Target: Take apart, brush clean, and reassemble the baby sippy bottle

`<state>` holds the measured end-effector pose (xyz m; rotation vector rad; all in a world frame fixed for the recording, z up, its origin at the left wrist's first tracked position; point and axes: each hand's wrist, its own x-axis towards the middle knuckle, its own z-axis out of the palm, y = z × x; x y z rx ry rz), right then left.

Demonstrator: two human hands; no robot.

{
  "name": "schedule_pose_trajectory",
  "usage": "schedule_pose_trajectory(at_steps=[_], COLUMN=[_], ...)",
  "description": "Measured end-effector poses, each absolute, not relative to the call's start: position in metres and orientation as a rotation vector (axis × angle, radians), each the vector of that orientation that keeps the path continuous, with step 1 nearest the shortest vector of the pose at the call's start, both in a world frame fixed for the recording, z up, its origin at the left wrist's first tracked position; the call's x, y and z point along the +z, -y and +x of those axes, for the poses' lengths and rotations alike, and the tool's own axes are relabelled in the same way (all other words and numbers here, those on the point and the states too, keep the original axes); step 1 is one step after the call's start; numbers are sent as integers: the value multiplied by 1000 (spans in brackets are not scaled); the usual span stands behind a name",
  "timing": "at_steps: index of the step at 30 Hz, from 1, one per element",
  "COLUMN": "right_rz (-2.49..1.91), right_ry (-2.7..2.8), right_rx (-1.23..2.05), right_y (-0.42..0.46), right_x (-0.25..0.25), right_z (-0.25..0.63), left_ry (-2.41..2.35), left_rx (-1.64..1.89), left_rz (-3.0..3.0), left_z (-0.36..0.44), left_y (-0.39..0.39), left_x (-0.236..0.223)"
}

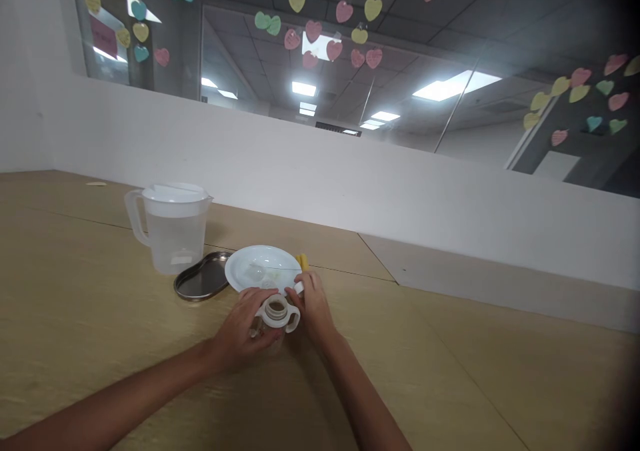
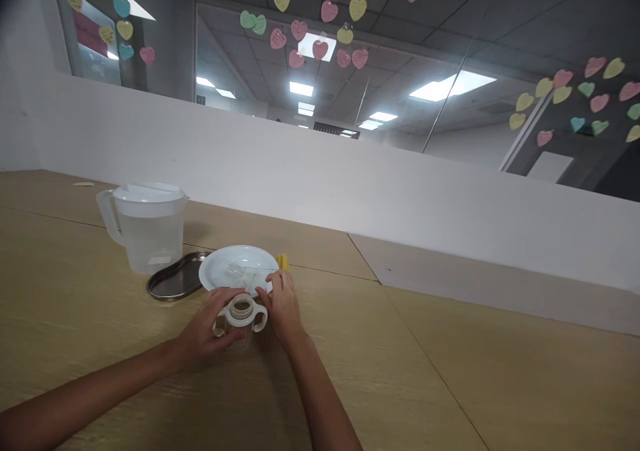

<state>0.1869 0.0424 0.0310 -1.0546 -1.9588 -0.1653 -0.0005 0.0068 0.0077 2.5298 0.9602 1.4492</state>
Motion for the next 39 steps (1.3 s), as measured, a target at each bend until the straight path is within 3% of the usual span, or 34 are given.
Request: schedule_pose_trajectory(at_steps=[16,39], right_rz=[-973,-985], right_ry=[1712,2163], right_rx=[114,-154], right_y=[-50,-62], right_x=[30,8], right_z=[189,193], left_ry=[-970,-929], left_rx=[1465,1530], left_rz=[2538,2490], left_z=[-1,-1], left_y=[-8,-11], left_x=[8,4])
